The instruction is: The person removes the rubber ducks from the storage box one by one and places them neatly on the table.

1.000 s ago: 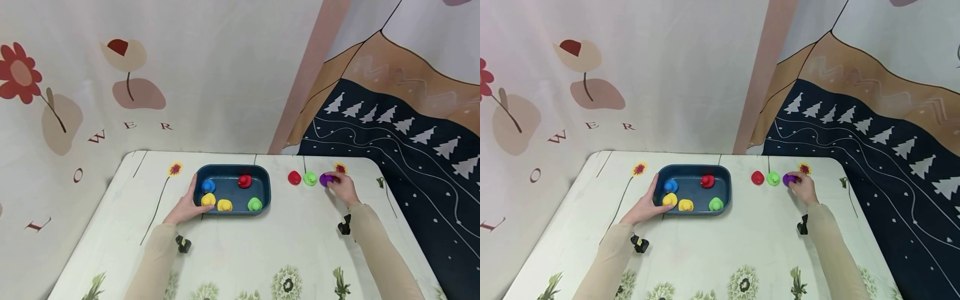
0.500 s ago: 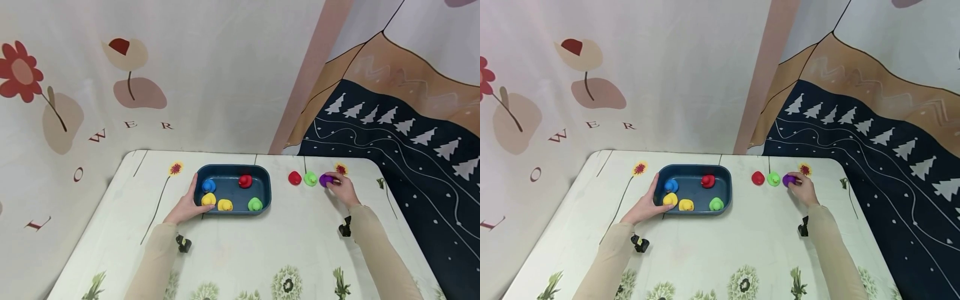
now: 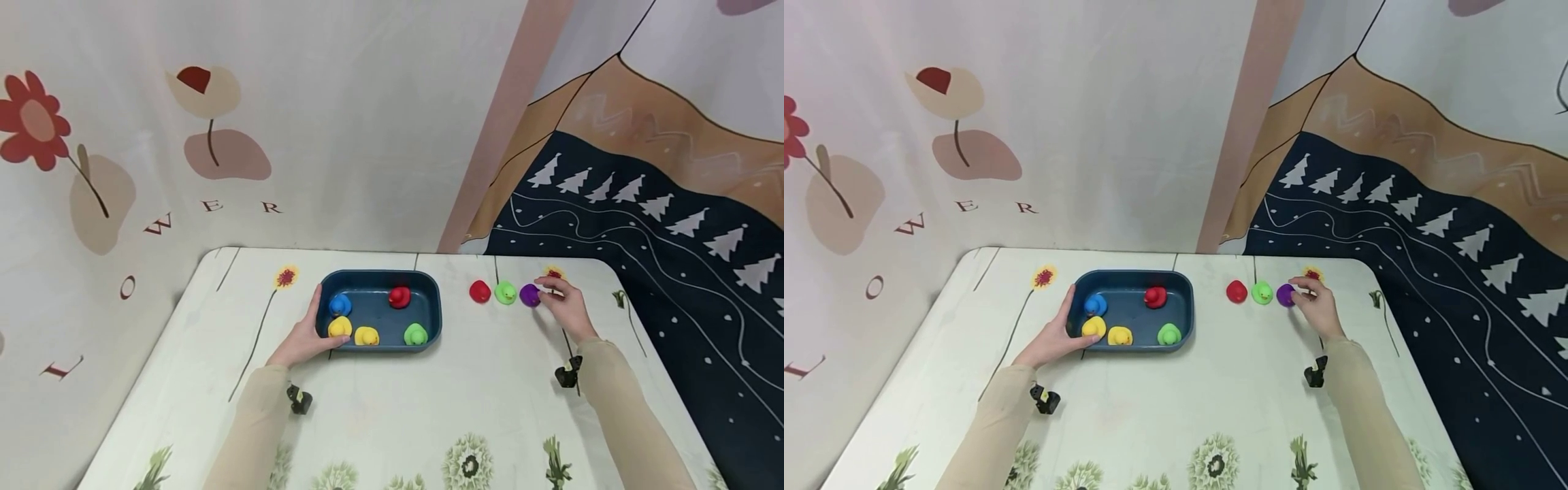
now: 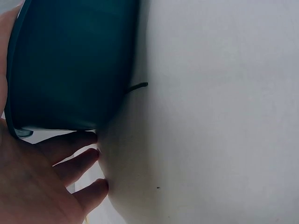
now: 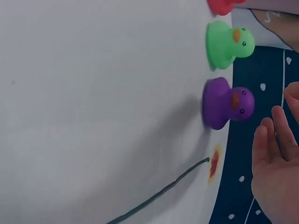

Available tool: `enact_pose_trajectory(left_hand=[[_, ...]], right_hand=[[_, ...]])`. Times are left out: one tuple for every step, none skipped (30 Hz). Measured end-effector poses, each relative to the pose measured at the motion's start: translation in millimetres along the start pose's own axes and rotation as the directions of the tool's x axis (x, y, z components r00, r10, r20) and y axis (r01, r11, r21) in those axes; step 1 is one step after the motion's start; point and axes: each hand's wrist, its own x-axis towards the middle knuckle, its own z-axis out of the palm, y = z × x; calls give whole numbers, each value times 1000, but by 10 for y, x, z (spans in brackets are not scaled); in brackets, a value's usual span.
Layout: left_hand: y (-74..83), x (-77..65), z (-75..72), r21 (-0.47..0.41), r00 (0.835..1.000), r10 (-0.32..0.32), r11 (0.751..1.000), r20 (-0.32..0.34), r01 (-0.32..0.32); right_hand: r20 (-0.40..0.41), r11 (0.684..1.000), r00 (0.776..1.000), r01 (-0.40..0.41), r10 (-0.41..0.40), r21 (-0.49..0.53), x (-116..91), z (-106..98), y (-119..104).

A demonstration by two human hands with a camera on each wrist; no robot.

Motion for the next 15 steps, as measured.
enact_pose_trajectory(left_hand=[[0,-1,0,-1,1000,-1,1000,0,1],[0,-2,-1,-1,1000,-1,1000,0,1],[0,-3,-1,-2,1000,0,1000,-2,0],[-1,-4,0,-3,1000,2,1000,-3,-2],[-2,-4,0,-4,1000,2,1000,-3,-2],[-3,-5,0,-5,1000,4,1000,-3,-4],[-3,-7,0,-5,1000,5,1000,-4,-5],[-4,-8,-1,-4,1000,6,1000,-4,-6],[-5,-8,-1,-4,1000,6,1000,-4,-6],[-5,-9,-2,-4,1000,6,1000,-4,-6],[-3,-10,-1,-3,1000,5,1000,-4,-5],[-3,-10,-1,-2,1000,5,1000,-4,-5],[-2,-9,0,-3,1000,5,1000,-4,-5],[-2,-7,2,-2,1000,4,1000,-4,-4],[-3,-4,4,-2,1000,4,1000,-4,-4]], right_hand=[[-3,1000,1000,12,-12,11,-7,7,-10],[-7,999,1000,23,-23,24,-14,16,-22],[-7,998,999,36,-36,43,-19,26,-33],[-8,997,999,45,-44,59,-28,38,-46],[-6,996,999,54,-54,72,-36,50,-57],[-4,994,998,62,-62,89,-43,64,-70],[1,993,998,67,-68,102,-49,78,-83],[6,991,997,71,-73,115,-54,92,-95],[12,989,997,76,-78,124,-59,106,-108],[15,989,997,77,-80,129,-65,121,-121],[19,988,997,77,-81,132,-70,136,-132],[23,988,997,76,-80,135,-76,150,-142],[25,988,996,78,-82,133,-80,167,-151],[27,988,996,79,-83,131,-84,184,-156],[29,989,996,78,-83,125,-90,202,-160]])
